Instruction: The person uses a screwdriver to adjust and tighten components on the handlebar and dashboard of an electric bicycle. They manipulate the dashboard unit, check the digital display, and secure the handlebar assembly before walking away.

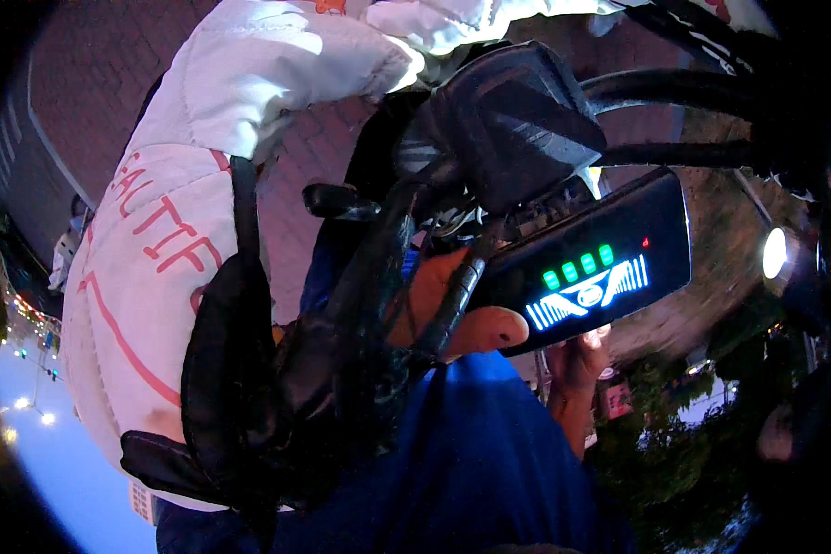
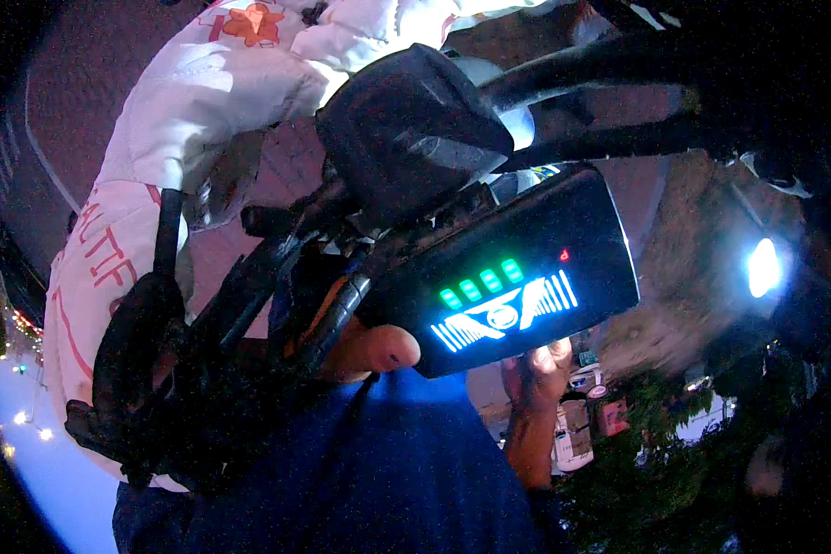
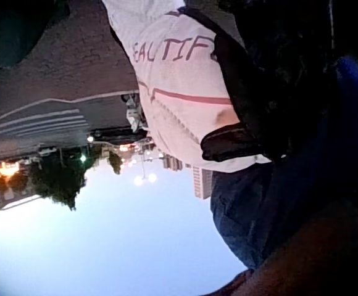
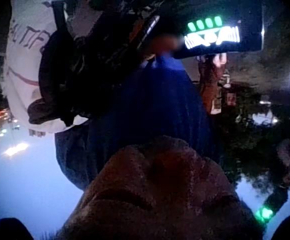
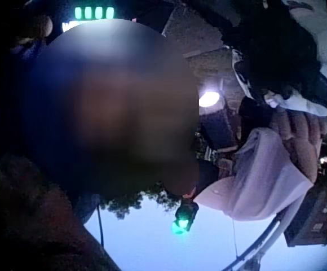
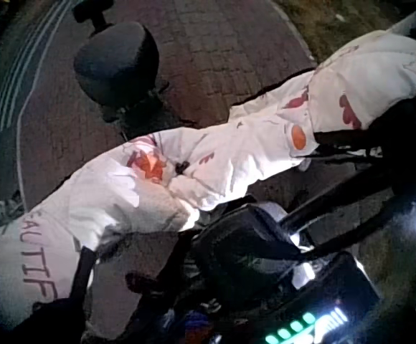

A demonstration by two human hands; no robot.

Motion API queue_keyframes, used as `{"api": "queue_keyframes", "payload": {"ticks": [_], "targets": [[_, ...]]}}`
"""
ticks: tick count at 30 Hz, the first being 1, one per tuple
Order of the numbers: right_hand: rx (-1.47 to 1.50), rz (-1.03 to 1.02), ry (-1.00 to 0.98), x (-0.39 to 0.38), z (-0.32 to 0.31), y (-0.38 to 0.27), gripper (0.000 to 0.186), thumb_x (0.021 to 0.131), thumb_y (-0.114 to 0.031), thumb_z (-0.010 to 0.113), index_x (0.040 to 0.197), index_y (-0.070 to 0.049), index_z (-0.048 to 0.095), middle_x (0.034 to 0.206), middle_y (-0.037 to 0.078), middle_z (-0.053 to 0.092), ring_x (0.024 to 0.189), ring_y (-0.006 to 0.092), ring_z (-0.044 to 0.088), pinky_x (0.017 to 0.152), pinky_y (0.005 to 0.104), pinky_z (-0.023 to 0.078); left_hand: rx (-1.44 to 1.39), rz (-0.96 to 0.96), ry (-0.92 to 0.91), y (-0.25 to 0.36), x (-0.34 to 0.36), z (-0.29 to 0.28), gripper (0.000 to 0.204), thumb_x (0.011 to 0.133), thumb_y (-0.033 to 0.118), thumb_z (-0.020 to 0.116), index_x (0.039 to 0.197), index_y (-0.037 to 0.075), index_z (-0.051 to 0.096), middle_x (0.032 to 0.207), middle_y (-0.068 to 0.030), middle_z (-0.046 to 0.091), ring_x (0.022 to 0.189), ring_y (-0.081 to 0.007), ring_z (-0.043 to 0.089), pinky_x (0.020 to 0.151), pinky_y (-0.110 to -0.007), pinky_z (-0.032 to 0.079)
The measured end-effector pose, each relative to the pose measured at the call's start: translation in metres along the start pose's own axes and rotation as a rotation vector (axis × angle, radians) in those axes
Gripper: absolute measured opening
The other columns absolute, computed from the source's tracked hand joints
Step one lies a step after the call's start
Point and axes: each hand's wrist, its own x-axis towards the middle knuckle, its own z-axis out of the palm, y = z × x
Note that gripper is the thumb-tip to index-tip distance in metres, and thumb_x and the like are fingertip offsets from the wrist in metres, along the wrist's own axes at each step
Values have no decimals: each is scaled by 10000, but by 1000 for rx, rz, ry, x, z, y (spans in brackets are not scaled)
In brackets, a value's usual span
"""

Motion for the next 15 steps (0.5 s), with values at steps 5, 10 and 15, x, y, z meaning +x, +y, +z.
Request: {"api": "queue_keyframes", "payload": {"ticks": [5, 10, 15], "targets": [[-9, -15, 50, 1, 18, -4, 430, 907, -140, 737, 1286, -12, 578, 1149, 101, 652, 912, 214, 670, 707, 340, 584, -6, 3, -2, -4, -1, 8, 431, 933, 214, 755, 1271, -24, 635, 1001, -29, 660, 884, -90, 574, 777, -272, 476], [-17, 11, 1, -4, -4, 0, 671, 850, -198, 745, 1437, -20, 473, 1290, 115, 631, 1168, 285, 639, 1011, 437, 517, -32, 18, -4, -3, 4, 0, 441, 931, 209, 754, 1282, -28, 629, 1026, -39, 662, 909, -98, 579, 799, -278, 476], [-51, 2, -31, 2, 2, -1, 791, 833, -241, 717, 1524, -56, 380, 1377, 130, 578, 1242, 319, 603, 1080, 477, 483, -21, 20, 6, 4, 2, 3, 451, 930, 204, 754, 1292, -32, 623, 1052, -48, 663, 934, -106, 583, 821, -284, 477]]}}
